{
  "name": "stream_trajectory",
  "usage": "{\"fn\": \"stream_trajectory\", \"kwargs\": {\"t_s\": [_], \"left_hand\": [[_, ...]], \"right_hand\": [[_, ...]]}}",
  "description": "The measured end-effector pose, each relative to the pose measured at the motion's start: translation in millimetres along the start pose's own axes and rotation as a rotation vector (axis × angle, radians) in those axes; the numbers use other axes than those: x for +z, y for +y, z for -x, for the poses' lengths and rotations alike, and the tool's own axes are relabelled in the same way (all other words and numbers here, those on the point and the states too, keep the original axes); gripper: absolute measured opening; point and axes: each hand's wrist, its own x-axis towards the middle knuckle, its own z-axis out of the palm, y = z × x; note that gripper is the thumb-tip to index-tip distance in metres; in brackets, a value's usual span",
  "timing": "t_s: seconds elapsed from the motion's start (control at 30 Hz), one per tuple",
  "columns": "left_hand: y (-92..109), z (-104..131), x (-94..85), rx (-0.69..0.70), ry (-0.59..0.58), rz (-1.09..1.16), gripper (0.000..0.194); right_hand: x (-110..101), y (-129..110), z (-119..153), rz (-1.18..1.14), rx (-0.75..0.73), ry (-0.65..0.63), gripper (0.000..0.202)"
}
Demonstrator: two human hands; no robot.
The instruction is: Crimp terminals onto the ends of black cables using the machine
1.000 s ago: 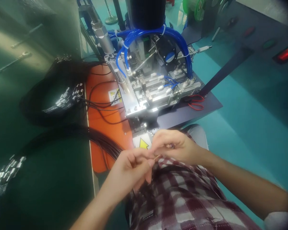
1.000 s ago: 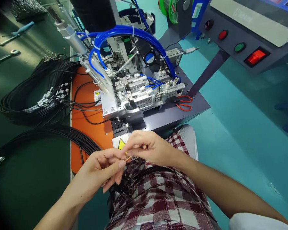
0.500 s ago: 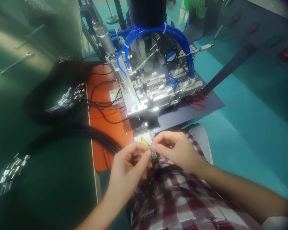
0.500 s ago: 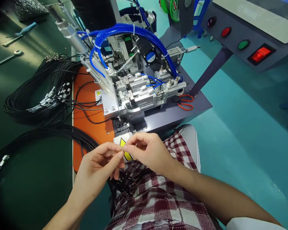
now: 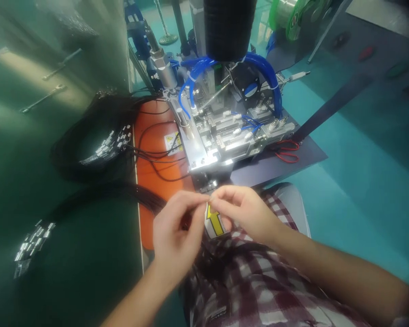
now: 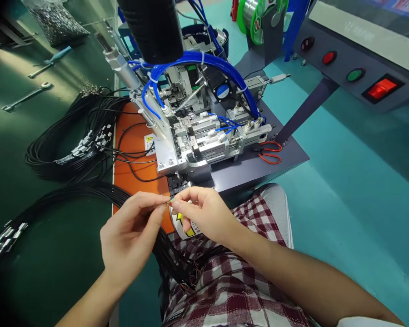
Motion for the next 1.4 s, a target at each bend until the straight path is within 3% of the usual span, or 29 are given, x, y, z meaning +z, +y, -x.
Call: {"fn": "stream_trajectory", "kwargs": {"t_s": [0.07, 0.1, 0.13, 0.23, 0.33, 0.43, 0.67, 0.9, 1.03, 1.27, 1.4], "left_hand": [[-7.4, -3.8, -2.7, 0.229, -0.025, -0.138, 0.023], [-10.3, -5.2, -3.1, 0.257, -0.05, -0.158, 0.023], [-12.2, -6.4, -3.0, 0.198, -0.079, -0.145, 0.022], [-12.6, -8.9, -1.6, -0.206, -0.106, 0.069, 0.006], [-10.3, -11.6, -1.6, -0.574, -0.146, 0.291, 0.017], [-10.1, -13.7, -3.1, -0.72, -0.157, 0.409, 0.025], [-13.6, -9.4, 0.8, -0.821, -0.079, 0.589, 0.027], [-11.1, -6.1, 1.7, -0.839, -0.064, 0.654, 0.025], [-11.9, -5.3, 4.5, -0.819, -0.056, 0.646, 0.024], [-13.3, -2.8, 6.3, -0.791, -0.091, 0.602, 0.022], [-14.7, -3.5, 6.6, -0.774, -0.086, 0.623, 0.021]], "right_hand": [[-0.2, 0.8, -4.1, -0.015, 0.03, -0.011, 0.021], [-0.3, 1.7, -5.6, -0.001, 0.034, -0.004, 0.02], [-0.2, 2.9, -6.7, 0.03, 0.031, 0.012, 0.019], [0.6, 7.9, -8.3, 0.199, -0.023, 0.08, 0.017], [0.8, 14.0, -10.1, 0.42, -0.122, 0.119, 0.016], [-0.2, 16.7, -12.0, 0.619, -0.286, 0.159, 0.017], [0.6, 18.4, -11.0, 0.729, -0.439, 0.223, 0.016], [-1.3, 19.1, -7.7, 0.732, -0.42, 0.222, 0.006], [-7.5, 17.8, -6.4, 0.681, -0.429, 0.292, 0.003], [-2.5, 15.6, -10.4, 0.553, -0.292, 0.297, 0.008], [-2.5, 18.4, -9.2, 0.626, -0.506, 0.337, 0.006]]}}
